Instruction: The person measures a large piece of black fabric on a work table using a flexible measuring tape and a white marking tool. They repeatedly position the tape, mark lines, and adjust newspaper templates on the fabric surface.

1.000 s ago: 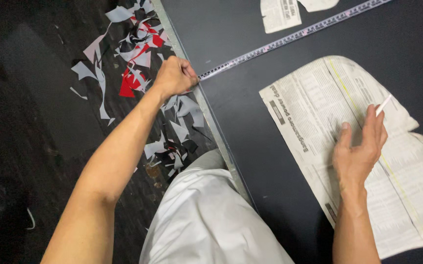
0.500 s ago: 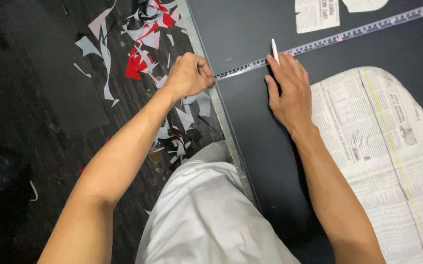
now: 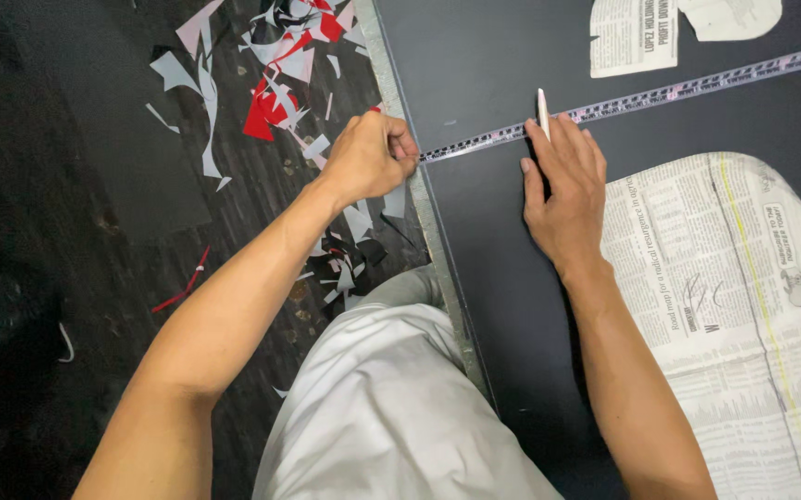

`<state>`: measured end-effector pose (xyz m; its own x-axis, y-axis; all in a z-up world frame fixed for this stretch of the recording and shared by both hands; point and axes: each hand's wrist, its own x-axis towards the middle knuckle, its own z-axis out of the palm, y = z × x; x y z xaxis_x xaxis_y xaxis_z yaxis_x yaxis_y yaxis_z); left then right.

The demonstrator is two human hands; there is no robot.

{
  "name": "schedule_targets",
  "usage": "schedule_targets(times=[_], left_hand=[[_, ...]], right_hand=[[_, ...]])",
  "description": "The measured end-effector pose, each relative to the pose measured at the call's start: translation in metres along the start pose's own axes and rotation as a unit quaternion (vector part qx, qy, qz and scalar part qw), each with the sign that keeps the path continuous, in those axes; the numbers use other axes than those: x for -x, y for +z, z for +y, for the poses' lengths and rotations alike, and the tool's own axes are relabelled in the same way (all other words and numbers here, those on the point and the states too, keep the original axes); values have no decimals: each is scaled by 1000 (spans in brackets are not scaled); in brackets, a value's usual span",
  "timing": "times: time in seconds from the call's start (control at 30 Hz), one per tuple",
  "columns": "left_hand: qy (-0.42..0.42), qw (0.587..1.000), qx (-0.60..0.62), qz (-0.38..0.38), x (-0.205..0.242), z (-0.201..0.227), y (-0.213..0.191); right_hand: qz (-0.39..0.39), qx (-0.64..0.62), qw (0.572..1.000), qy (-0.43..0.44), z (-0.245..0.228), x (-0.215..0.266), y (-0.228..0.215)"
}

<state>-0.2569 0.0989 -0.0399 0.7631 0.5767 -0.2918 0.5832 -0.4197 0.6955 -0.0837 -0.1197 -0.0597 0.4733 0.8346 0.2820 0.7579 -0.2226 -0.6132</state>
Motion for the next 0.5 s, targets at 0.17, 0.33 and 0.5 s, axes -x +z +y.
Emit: schedule_targets(times=[0.17,0.33,0.5], left_hand=[[-7,1000,-4,14,6,8,1],[-23,999,-34,27,10,17,2],[-11,998,-34,49,10,18,6]], right_hand=[[-9,3,1000,-5,0,-3,-2],[6,-49,999,13,-1,-3,-13],[122,-111,984,65,40,5,-61]])
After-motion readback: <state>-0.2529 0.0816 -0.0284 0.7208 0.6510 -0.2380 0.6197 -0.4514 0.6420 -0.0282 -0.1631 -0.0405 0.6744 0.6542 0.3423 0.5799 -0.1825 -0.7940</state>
